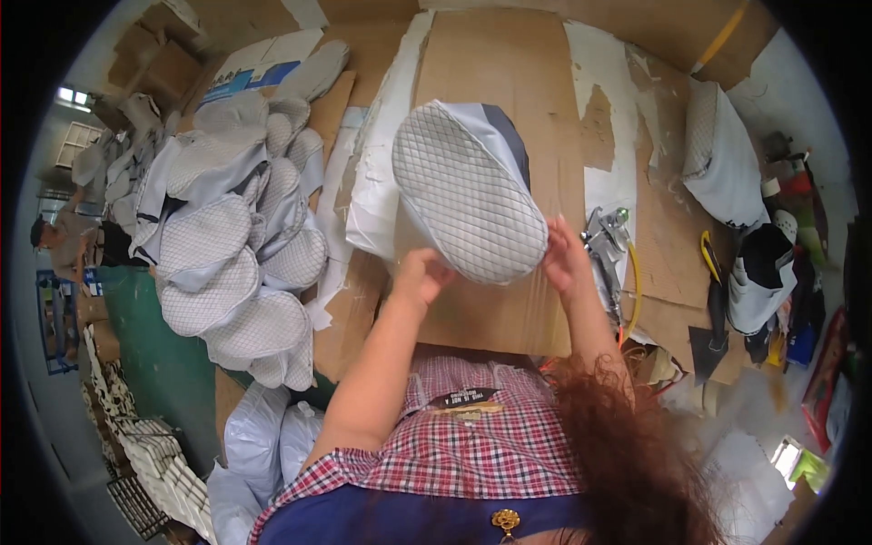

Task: Assembling padded components by fitting mesh covers and using a pneumatic tool on a factory floor.

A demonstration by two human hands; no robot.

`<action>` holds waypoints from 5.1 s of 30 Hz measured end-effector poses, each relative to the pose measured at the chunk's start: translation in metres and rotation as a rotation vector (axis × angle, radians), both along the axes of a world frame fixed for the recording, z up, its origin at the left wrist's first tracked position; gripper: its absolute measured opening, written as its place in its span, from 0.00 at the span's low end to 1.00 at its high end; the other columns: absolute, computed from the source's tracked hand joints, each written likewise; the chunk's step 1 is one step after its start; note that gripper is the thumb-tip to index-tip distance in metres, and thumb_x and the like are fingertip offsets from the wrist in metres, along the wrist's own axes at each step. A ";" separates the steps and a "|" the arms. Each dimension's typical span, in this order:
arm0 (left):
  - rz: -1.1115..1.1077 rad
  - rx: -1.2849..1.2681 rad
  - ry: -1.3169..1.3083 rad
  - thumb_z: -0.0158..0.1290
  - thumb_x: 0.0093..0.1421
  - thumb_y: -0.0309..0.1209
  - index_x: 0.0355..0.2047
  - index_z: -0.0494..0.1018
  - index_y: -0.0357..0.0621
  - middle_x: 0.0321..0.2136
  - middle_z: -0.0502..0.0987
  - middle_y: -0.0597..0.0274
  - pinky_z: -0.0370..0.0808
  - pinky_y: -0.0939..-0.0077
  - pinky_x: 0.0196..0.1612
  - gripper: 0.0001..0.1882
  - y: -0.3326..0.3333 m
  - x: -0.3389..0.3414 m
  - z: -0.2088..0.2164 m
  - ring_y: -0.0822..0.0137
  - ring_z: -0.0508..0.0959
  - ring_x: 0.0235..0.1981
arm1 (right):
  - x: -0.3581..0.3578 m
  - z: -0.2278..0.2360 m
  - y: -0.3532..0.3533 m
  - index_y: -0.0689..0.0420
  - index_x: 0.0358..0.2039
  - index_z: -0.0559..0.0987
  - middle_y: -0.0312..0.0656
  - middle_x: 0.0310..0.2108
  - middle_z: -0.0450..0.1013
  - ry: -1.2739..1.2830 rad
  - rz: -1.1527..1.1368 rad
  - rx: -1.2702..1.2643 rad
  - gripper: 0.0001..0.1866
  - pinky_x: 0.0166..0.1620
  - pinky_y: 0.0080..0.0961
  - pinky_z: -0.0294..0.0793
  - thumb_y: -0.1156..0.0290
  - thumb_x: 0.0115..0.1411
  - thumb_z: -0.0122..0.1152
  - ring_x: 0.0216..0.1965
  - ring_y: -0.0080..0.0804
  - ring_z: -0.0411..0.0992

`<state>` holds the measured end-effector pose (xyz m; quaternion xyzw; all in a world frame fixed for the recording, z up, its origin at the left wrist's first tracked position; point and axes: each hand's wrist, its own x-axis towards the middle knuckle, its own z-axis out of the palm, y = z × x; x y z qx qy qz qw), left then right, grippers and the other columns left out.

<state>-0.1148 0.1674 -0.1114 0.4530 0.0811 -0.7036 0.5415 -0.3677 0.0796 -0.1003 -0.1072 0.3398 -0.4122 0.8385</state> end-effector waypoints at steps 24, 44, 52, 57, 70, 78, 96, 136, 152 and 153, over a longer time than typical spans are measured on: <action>-0.016 -0.148 -0.052 0.44 0.54 0.20 0.49 0.59 0.39 0.41 0.69 0.59 0.73 0.69 0.43 0.20 -0.028 -0.001 0.033 0.65 0.72 0.41 | 0.018 0.004 0.029 0.57 0.47 0.61 0.41 0.39 0.70 0.201 -0.346 -0.025 0.20 0.40 0.27 0.74 0.75 0.54 0.54 0.40 0.30 0.70; -0.032 -0.120 -0.232 0.47 0.55 0.28 0.40 0.64 0.42 0.33 0.70 0.63 0.66 0.70 0.40 0.11 0.024 -0.011 0.004 0.69 0.69 0.34 | 0.039 -0.027 0.076 0.54 0.41 0.64 0.36 0.29 0.69 0.722 -0.263 0.063 0.11 0.23 0.19 0.68 0.74 0.56 0.45 0.26 0.23 0.68; -0.061 -0.006 -0.357 0.47 0.47 0.21 0.43 0.61 0.44 0.32 0.69 0.68 0.66 0.81 0.31 0.20 0.045 -0.046 0.017 0.75 0.67 0.29 | 0.044 -0.047 0.082 0.57 0.40 0.64 0.39 0.28 0.68 0.700 -0.337 0.020 0.12 0.32 0.23 0.67 0.80 0.53 0.41 0.28 0.29 0.67; -0.235 0.337 -0.491 0.47 0.48 0.24 0.35 0.64 0.40 0.25 0.70 0.59 0.68 0.72 0.26 0.12 0.033 -0.009 -0.060 0.65 0.71 0.24 | 0.024 -0.096 0.093 0.58 0.36 0.66 0.42 0.23 0.67 1.021 -0.162 -0.217 0.11 0.31 0.26 0.66 0.81 0.51 0.43 0.25 0.29 0.66; -0.932 -0.469 -1.221 0.47 0.54 0.35 0.27 0.72 0.40 0.25 0.71 0.65 0.66 0.75 0.34 0.11 -0.263 0.003 0.116 0.73 0.68 0.28 | -0.094 0.032 0.021 0.59 0.47 0.65 0.46 0.41 0.66 1.862 0.268 -1.178 0.29 0.46 0.37 0.63 0.76 0.41 0.60 0.44 0.46 0.62; -1.196 -0.678 -1.267 0.49 0.51 0.30 0.33 0.72 0.37 0.26 0.74 0.67 0.67 0.77 0.34 0.11 -0.269 -0.012 0.118 0.72 0.70 0.28 | -0.098 0.020 0.017 0.60 0.50 0.63 0.48 0.47 0.61 2.056 0.101 -1.081 0.34 0.49 0.39 0.61 0.81 0.35 0.55 0.44 0.50 0.60; -0.675 -0.760 -2.144 0.55 0.43 0.29 0.27 0.72 0.41 0.25 0.74 0.52 0.70 0.70 0.32 0.10 -0.247 -0.045 0.087 0.56 0.73 0.27 | -0.155 0.106 0.057 0.58 0.54 0.59 0.40 0.36 0.67 1.154 -0.078 -0.874 0.32 0.40 0.21 0.66 0.83 0.45 0.50 0.35 0.26 0.66; -0.116 -0.192 -1.003 0.50 0.49 0.22 0.35 0.70 0.35 0.25 0.73 0.62 0.69 0.85 0.24 0.11 0.175 0.179 -0.006 0.76 0.71 0.20 | -0.015 0.305 0.318 0.65 0.48 0.63 0.38 0.26 0.68 1.175 -0.188 -0.726 0.29 0.30 0.18 0.66 0.69 0.46 0.60 0.26 0.22 0.66; -0.243 -0.232 -0.997 0.49 0.49 0.22 0.33 0.71 0.34 0.24 0.72 0.63 0.71 0.86 0.24 0.10 0.182 0.157 -0.008 0.76 0.72 0.22 | -0.033 0.308 0.386 0.66 0.51 0.62 0.41 0.26 0.69 1.134 -0.167 -0.714 0.30 0.30 0.18 0.68 0.73 0.46 0.58 0.26 0.24 0.68; -0.234 -0.231 -0.992 0.49 0.49 0.22 0.33 0.71 0.34 0.24 0.72 0.63 0.71 0.86 0.24 0.09 0.182 0.156 -0.010 0.76 0.72 0.22 | -0.036 0.309 0.388 0.66 0.51 0.62 0.41 0.26 0.69 1.136 -0.165 -0.712 0.30 0.30 0.18 0.68 0.73 0.46 0.58 0.26 0.24 0.68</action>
